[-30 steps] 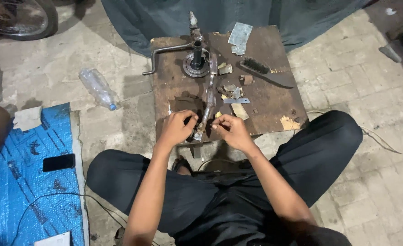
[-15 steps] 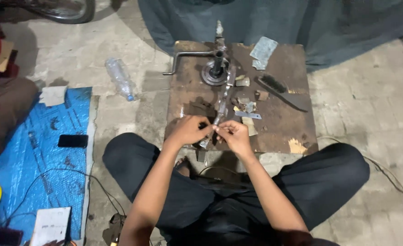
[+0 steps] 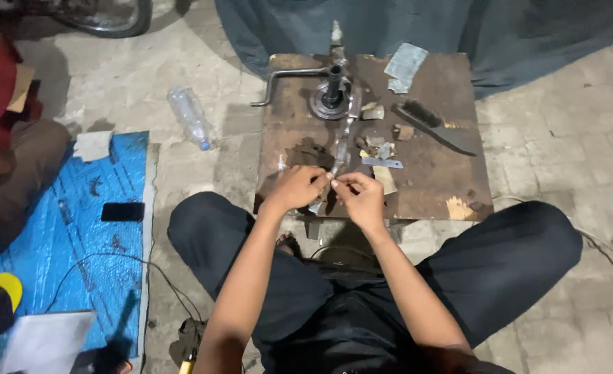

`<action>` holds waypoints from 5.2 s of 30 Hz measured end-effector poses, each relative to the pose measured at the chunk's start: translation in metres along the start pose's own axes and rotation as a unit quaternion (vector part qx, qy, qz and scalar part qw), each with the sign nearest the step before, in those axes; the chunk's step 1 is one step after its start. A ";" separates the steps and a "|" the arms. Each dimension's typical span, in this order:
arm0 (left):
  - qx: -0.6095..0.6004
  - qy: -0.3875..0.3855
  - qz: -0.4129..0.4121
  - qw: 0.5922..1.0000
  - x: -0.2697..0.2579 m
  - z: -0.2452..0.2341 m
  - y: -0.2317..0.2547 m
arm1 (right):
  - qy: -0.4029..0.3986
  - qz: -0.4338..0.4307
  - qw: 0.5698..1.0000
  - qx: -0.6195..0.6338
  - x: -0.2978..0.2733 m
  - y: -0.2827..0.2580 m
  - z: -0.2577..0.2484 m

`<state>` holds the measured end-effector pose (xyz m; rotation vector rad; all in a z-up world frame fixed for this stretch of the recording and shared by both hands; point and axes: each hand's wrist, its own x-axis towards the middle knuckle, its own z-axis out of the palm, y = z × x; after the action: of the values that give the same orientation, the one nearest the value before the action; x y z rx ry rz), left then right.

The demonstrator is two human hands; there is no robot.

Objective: The person sits on the floor and scrubs a metal rod with a dark cloth. They rotate the rod to clean different sections and occasionally wipe the cloth on the workbench.

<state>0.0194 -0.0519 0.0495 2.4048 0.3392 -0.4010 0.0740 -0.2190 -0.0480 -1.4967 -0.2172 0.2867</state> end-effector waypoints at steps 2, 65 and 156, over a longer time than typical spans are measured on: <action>-0.013 -0.004 0.003 1.000 -0.001 0.000 -0.002 | 0.012 -0.006 0.999 -0.029 -0.004 -0.002 0.003; -0.006 0.254 0.251 0.934 -0.005 0.038 -0.044 | -0.054 0.061 0.993 -0.091 0.006 -0.023 0.001; 0.006 0.289 0.303 0.908 -0.008 0.054 -0.058 | 0.005 0.095 0.995 0.020 0.002 -0.019 0.010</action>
<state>-0.0182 -0.0449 -0.0206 2.4410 -0.1732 0.6017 0.0735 -0.2094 -0.0282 -1.4802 -0.0611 0.4329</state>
